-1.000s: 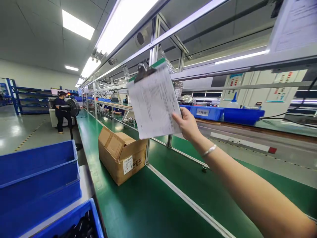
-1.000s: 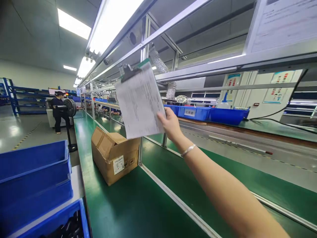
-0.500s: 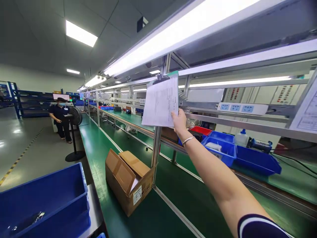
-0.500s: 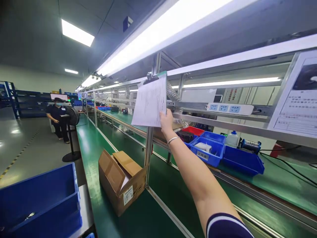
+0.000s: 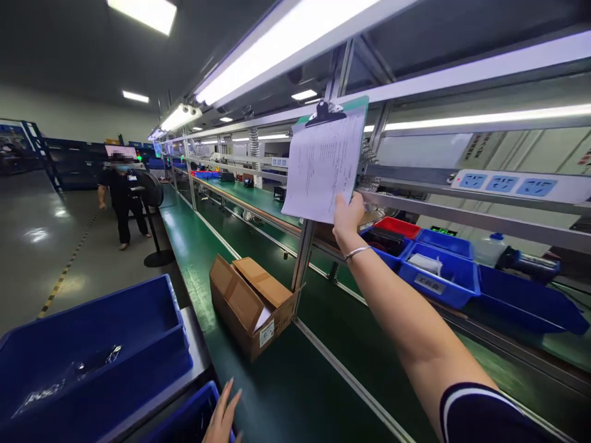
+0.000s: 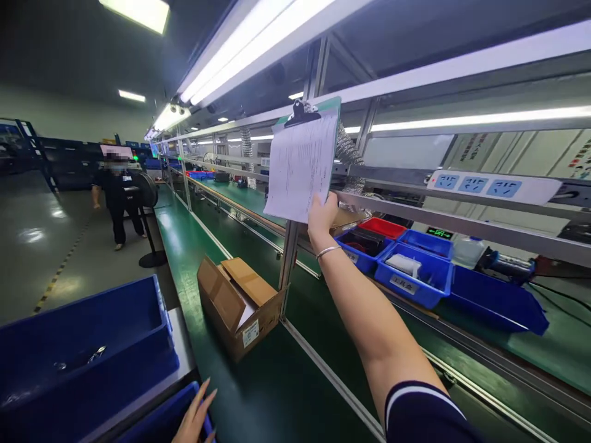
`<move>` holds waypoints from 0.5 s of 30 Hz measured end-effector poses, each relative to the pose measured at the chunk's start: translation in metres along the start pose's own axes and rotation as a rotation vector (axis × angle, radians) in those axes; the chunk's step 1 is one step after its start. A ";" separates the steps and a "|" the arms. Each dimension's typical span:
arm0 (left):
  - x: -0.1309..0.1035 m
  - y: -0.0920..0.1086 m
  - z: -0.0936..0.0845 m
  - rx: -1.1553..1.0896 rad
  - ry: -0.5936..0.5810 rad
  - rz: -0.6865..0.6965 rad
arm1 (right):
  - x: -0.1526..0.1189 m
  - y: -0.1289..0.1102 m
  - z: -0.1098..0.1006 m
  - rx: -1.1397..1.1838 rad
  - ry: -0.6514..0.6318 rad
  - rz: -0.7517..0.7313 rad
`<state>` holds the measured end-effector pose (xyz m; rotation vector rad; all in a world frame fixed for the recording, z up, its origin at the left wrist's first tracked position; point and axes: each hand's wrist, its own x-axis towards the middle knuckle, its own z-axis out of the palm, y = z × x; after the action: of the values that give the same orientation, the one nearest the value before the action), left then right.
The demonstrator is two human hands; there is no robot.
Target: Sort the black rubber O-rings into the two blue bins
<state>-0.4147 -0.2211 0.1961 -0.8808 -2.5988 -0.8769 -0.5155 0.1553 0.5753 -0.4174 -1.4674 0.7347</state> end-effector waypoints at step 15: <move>0.195 0.027 -0.002 0.251 -0.387 0.374 | -0.123 0.043 -0.045 -0.193 -0.357 -0.250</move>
<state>-0.5501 -0.1146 0.2909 -1.5139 -2.6289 -0.2938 -0.4727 0.1121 0.4516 -0.2483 -1.8964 0.4834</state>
